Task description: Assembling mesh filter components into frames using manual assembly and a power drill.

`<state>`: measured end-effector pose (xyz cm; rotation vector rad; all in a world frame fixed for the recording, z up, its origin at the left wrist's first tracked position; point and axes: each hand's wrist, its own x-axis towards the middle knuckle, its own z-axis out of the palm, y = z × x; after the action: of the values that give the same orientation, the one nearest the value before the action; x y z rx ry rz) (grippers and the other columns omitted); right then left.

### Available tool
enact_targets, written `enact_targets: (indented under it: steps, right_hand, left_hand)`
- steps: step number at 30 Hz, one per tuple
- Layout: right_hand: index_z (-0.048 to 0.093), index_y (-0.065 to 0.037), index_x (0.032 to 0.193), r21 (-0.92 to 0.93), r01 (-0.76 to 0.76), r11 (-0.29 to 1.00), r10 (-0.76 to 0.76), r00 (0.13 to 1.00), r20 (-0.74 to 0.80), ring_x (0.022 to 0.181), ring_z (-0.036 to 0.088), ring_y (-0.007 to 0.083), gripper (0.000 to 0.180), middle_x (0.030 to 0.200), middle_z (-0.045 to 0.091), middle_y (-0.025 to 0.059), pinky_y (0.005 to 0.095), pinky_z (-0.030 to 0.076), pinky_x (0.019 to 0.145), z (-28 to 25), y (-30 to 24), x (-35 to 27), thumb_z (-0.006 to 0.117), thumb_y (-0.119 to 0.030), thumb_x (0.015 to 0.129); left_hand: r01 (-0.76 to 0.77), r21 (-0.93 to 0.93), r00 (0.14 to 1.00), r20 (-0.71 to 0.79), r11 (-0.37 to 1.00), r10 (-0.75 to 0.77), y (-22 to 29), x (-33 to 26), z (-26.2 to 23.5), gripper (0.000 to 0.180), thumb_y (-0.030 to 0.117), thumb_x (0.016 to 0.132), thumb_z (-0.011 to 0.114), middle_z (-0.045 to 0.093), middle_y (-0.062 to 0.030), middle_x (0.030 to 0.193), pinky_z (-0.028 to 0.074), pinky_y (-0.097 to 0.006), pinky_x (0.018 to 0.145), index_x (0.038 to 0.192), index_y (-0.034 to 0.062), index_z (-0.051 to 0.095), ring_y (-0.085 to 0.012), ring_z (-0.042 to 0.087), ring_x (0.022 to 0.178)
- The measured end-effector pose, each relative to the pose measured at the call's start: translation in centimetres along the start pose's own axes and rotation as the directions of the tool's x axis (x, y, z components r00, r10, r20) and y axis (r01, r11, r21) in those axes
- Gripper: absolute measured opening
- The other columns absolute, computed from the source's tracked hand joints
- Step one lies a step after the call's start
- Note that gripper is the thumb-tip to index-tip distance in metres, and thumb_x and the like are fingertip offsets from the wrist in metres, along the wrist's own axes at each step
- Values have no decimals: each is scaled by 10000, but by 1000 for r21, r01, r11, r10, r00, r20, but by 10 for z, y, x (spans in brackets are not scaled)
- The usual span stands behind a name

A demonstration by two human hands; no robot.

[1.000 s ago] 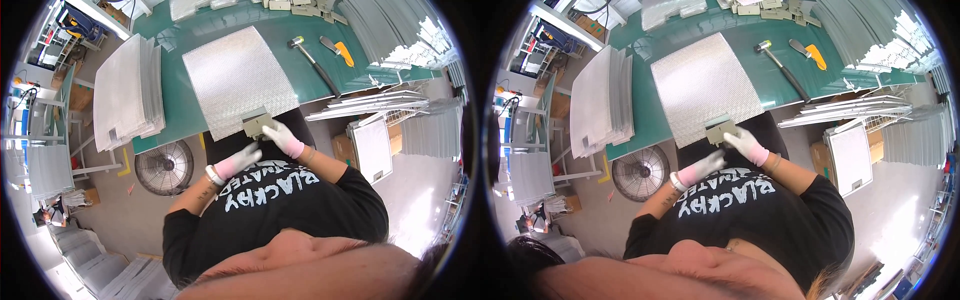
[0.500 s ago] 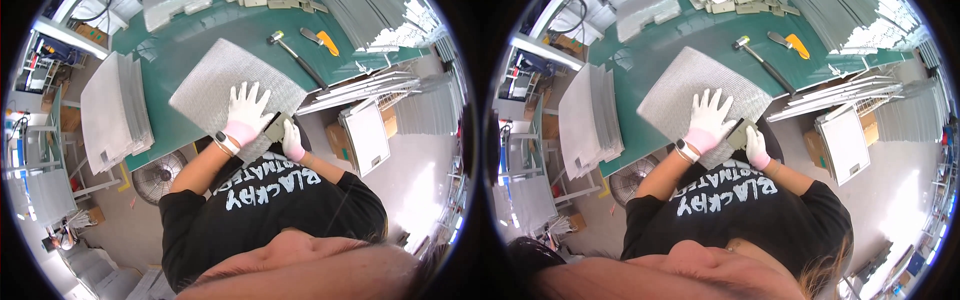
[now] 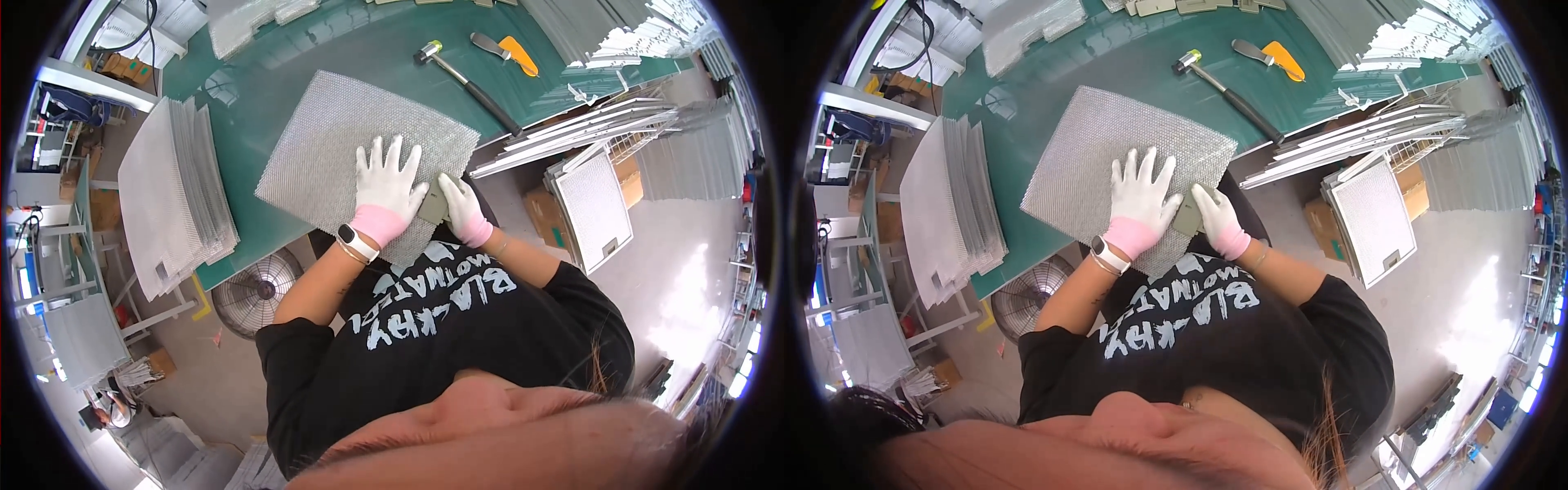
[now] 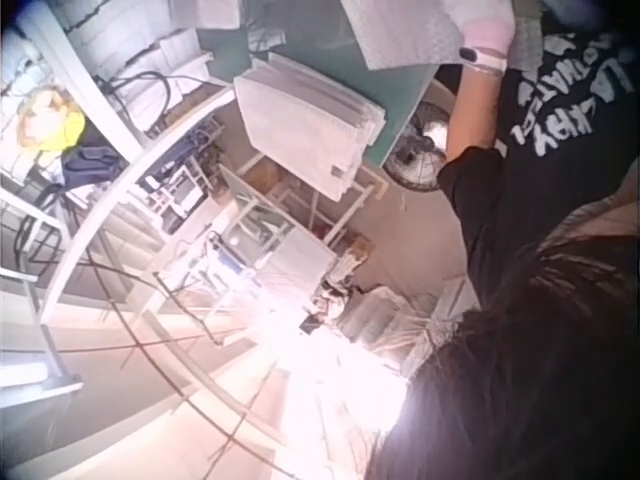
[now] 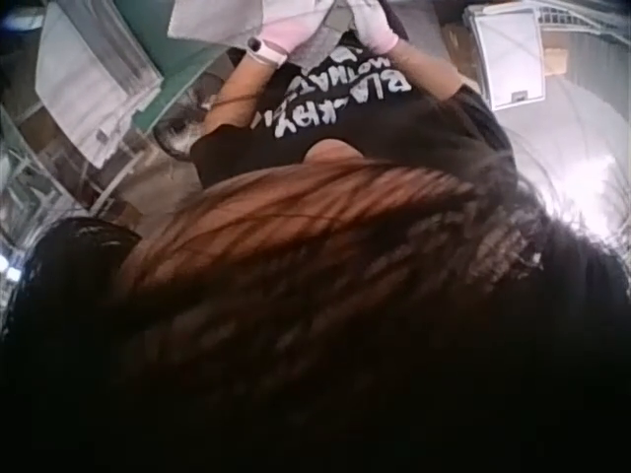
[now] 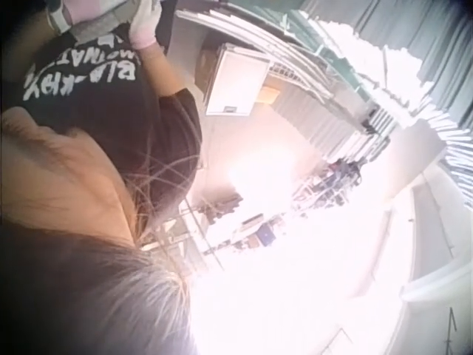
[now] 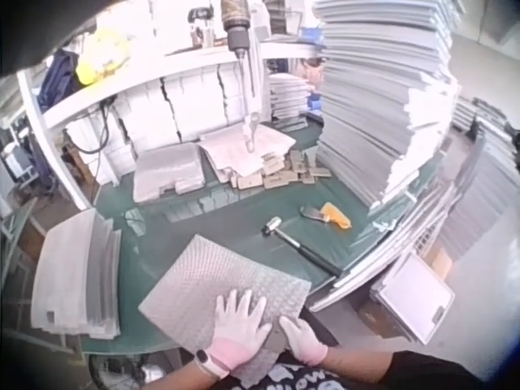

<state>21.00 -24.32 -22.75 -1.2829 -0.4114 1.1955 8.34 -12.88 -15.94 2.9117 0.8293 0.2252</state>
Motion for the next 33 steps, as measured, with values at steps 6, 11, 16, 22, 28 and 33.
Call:
enact_targets:
  steps: [6,11,16,22,28,33]
  right_hand:
    - [628,-16,1043,-34,135,990,-137,986,-90,809,572,60,189,911,623,-18,245,493,719,7,6,-6,548,-178,988]
    - [636,-9,1038,-35,180,983,-181,983,-20,814,566,51,218,897,627,-19,238,487,718,5,9,-1,529,-195,1000]
    - [639,-12,1083,-122,-124,985,150,961,232,896,626,124,375,899,657,17,269,501,780,20,0,23,578,-363,964]
    - [646,-88,1192,-873,445,199,18,889,457,1084,616,346,439,1180,657,144,424,506,909,-64,-9,73,635,-297,806]
    - [665,-193,1135,-921,193,-338,-233,931,280,1004,666,231,326,1161,655,36,377,552,809,-204,9,74,574,-105,835]
    - [673,-203,1070,-842,507,-186,-317,780,540,750,692,265,249,940,700,40,392,563,633,-80,-45,22,561,-183,849]
  left_hand:
    - [-17,-17,1000,-2,1000,17,0,-3,-1,627,398,877,577,385,-204,1439,186,-618,1117,1421,125,428,-443,307,1347]
    - [-12,15,999,30,1000,11,4,-1,-3,620,391,881,576,386,-201,1439,195,-616,1117,1422,128,428,-439,310,1347]
    - [-73,108,994,94,991,63,-30,12,1,555,357,913,557,381,-153,1466,187,-589,1134,1419,165,437,-385,300,1378]
    - [-251,276,960,-52,928,275,-92,51,-35,416,185,897,561,498,-146,1362,273,-529,1107,1310,134,541,-376,386,1320]
    - [-475,-458,880,-248,751,406,-10,-22,-21,294,82,850,586,616,-145,1164,431,-456,978,1141,65,629,-352,575,1102]
    - [240,-932,946,287,271,151,20,-58,102,321,95,901,596,616,-168,1207,442,-348,996,1202,-13,570,-271,596,1140]
